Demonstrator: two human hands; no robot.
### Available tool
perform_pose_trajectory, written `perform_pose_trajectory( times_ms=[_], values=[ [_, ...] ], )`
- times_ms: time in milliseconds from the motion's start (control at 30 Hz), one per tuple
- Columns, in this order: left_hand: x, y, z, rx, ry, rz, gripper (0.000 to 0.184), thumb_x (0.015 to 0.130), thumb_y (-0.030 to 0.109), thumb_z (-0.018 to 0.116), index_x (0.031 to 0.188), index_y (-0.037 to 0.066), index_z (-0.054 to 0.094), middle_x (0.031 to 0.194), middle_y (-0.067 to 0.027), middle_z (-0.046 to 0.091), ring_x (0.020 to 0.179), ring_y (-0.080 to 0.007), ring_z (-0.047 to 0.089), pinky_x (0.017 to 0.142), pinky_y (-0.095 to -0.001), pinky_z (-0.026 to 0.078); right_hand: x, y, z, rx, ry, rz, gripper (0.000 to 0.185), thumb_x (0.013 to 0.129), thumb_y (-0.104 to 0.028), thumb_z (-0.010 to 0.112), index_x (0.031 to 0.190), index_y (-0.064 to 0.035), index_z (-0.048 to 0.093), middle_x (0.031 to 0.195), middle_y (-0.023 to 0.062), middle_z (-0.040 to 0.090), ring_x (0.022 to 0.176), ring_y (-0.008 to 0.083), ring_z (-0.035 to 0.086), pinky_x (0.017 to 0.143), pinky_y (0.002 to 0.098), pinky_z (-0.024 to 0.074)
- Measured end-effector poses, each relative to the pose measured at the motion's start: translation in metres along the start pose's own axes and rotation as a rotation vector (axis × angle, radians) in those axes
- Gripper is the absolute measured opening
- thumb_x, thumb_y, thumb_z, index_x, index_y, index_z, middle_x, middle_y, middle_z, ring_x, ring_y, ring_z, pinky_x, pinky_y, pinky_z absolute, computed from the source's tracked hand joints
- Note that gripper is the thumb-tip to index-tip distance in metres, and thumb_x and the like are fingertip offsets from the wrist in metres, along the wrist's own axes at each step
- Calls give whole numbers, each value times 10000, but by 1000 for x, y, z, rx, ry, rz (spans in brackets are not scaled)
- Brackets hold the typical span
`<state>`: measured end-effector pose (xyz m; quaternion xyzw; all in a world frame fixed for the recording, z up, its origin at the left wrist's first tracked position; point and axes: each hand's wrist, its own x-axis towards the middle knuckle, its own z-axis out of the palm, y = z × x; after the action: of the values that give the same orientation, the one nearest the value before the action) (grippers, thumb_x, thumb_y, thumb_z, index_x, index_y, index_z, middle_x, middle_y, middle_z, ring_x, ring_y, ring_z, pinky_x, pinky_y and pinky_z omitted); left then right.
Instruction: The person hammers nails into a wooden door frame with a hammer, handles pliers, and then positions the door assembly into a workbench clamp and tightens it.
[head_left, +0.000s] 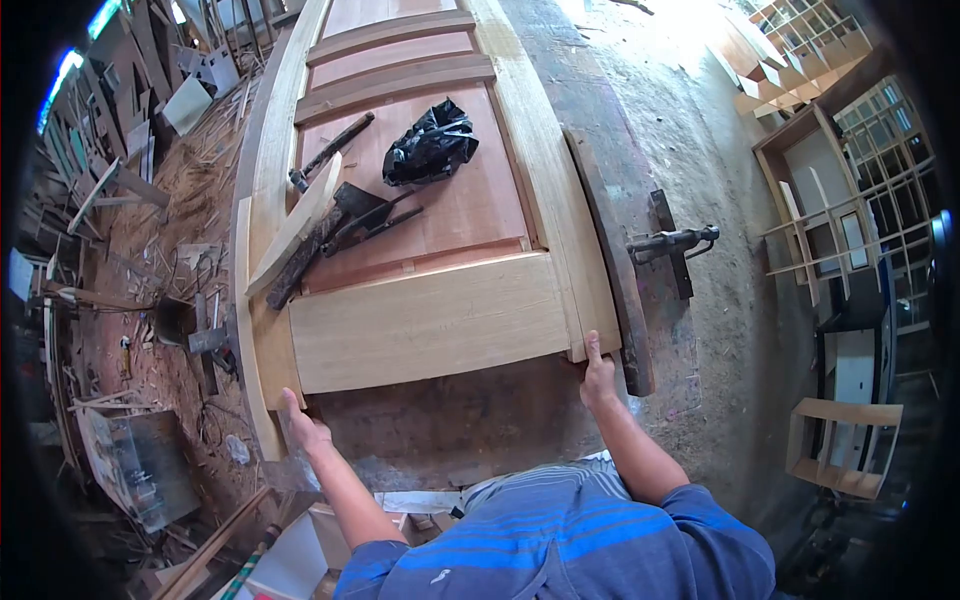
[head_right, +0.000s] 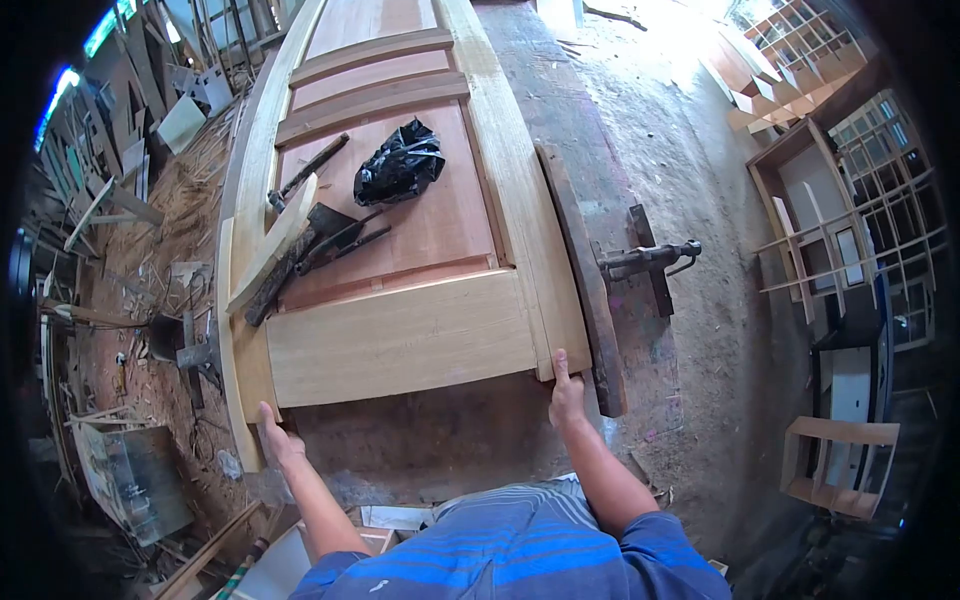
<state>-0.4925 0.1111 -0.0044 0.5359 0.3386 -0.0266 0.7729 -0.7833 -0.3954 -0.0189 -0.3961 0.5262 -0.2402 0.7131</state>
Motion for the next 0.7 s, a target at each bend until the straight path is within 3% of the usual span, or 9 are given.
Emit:
perform_pose_trajectory(
  times_ms=[100, 200, 233, 333, 367, 433, 500, 633, 700],
  values=[
    [-1, 2, 3, 18, 52, -17, 895, 914, 541, 841, 1481, -78, 531, 1444, -131, 622, 1247, -260, 636, 1066, -424, 550, -3, -24, -11, -187, -54, 309, 746, 997, -599, 717, 1270, 93, 667, 1236, 159, 720, 1041, 207, 718, 898, 365, 623],
    [-18, 5, 17, 73, 121, -27, 958, 904, 584, 832, 1501, -91, 504, 1495, -142, 586, 1272, -277, 625, 1076, -422, 544, -56, -117, 22, -830, -539, 615, 742, 992, -638, 697, 1146, 87, 730, 1008, 167, 767, 845, 212, 762, 804, 356, 651],
    [-21, -3, 15, 27, 83, -19, 904, 911, 589, 823, 1430, -110, 579, 1416, -185, 652, 1213, -308, 660, 1031, -423, 544, -80, -149, 30, -1075, -748, 434, 626, 1014, -550, 719, 1107, 68, 750, 929, 166, 774, 791, 216, 778, 715, 344, 651],
    [4, -52, -40, 591, 536, 351, 731, 927, 551, 819, 1212, -111, 699, 1186, -209, 742, 1070, -333, 700, 928, -442, 553, -80, -190, 14, -742, -849, 24, 475, 1046, -401, 709, 1112, 69, 727, 939, 166, 774, 849, 258, 789, 755, 363, 661],
    [-28, -45, -22, 676, 692, 541, 618, 952, 509, 797, 982, -103, 716, 948, -209, 746, 883, -321, 686, 823, -475, 544, -58, -193, 6, -651, -623, -105, 293, 1068, -230, 650, 1090, 54, 720, 893, 139, 761, 802, 220, 771, 709, 356, 650],
    [-14, -47, -21, 601, 615, 870, 418, 960, 346, 804, 888, -47, 681, 803, -144, 662, 757, -259, 614, 749, -427, 538, 24, -177, -4, -509, -363, -470, 215, 1079, -212, 657, 1049, -5, 706, 792, 51, 703, 648, 128, 668, 609, 294, 569],
    [-9, -9, -2, 748, 339, 837, 295, 911, 271, 819, 906, 12, 677, 887, -121, 680, 819, -260, 635, 785, -432, 530, 103, -178, -8, -935, -197, -689, 427, 1039, -376, 713, 1195, 21, 686, 963, 133, 730, 862, 211, 716, 784, 348, 587],
    [60, 37, 40, 1176, 250, 1158, 462, 895, 345, 824, 1193, 43, 639, 1183, -176, 704, 1178, -385, 645, 1022, -517, 496, 157, -153, 45, -1322, -32, -912, 887, 934, -603, 765, 1474, 67, 550, 1366, 301, 671, 1314, 387, 639, 1130, 450, 488],
    [101, 50, 47, 1316, 247, 1209, 656, 894, 440, 811, 1370, 54, 577, 1350, -209, 654, 1308, -412, 591, 1104, -544, 455, 167, -148, 63, -1324, -110, -596, 1043, 893, -684, 751, 1541, 84, 472, 1488, 334, 573, 1422, 421, 546, 1195, 461, 422]
  ],
)
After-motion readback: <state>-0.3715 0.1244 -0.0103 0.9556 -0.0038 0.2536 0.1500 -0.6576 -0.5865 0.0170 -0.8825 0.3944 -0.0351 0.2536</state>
